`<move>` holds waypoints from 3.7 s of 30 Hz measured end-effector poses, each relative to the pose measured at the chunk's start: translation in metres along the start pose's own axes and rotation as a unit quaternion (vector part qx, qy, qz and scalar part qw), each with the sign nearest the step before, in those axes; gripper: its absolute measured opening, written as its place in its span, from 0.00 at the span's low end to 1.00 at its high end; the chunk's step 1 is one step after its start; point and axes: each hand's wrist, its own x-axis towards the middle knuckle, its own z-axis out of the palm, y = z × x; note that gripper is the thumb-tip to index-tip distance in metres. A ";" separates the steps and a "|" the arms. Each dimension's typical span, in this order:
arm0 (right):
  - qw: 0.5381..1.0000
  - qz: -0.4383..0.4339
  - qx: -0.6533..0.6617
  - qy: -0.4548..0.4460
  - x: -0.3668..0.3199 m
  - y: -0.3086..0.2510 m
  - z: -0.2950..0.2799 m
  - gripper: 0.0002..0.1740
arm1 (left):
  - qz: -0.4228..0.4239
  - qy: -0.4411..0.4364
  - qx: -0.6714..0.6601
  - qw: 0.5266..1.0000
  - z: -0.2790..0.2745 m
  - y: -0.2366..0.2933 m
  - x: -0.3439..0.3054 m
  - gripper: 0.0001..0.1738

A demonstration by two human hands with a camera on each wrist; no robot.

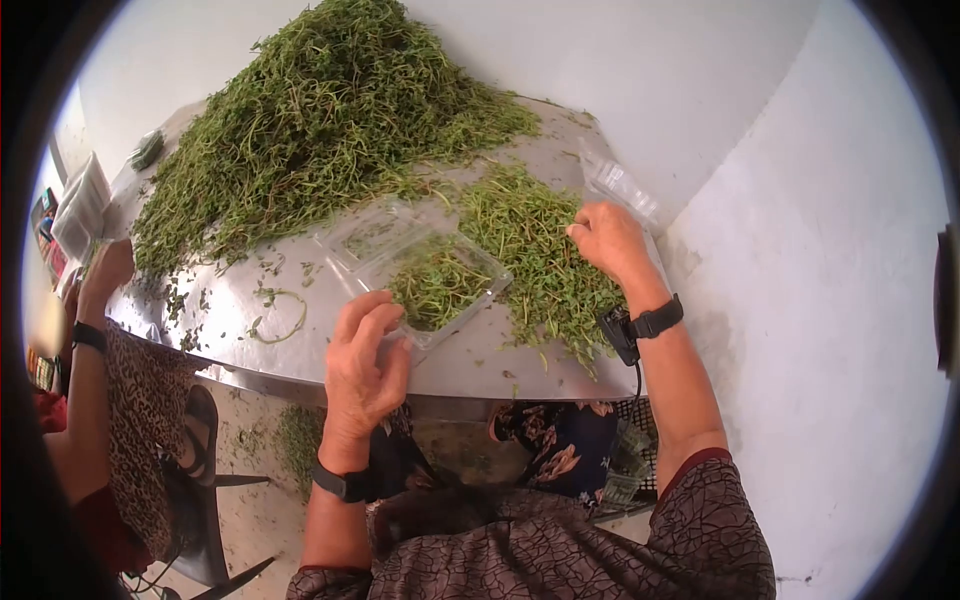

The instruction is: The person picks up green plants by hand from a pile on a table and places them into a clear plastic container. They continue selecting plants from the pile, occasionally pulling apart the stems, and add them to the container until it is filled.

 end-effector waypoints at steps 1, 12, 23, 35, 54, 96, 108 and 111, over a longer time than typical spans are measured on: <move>0.999 0.019 -0.029 -0.030 0.004 0.001 0.002 0.12 | 0.008 0.001 -0.001 1.000 0.000 -0.001 0.000 0.20; 0.995 0.068 -0.047 -0.051 0.011 0.026 0.027 0.10 | 0.009 0.000 0.003 1.000 0.001 -0.001 0.000 0.20; 0.996 0.067 -0.002 -0.059 0.011 0.007 0.008 0.18 | 0.009 0.006 -0.001 1.000 0.003 -0.002 0.000 0.20; 0.991 0.097 0.086 -0.016 0.018 0.017 0.031 0.09 | -0.001 0.005 -0.002 1.000 0.002 0.000 0.000 0.18; 0.910 0.125 0.391 0.053 -0.002 0.004 -0.016 0.08 | 0.004 0.005 -0.007 1.000 0.002 0.000 -0.001 0.18; 0.910 -0.112 0.367 -0.161 -0.027 -0.126 -0.002 0.09 | 0.000 0.039 0.004 0.999 0.004 -0.004 -0.003 0.20; 0.919 -0.218 0.289 -0.158 -0.036 -0.136 0.012 0.12 | 0.006 0.023 0.017 1.000 0.002 -0.001 -0.002 0.19; 0.912 -0.250 0.278 -0.169 -0.039 -0.139 0.016 0.13 | 0.002 0.031 -0.001 1.000 0.004 -0.002 -0.001 0.19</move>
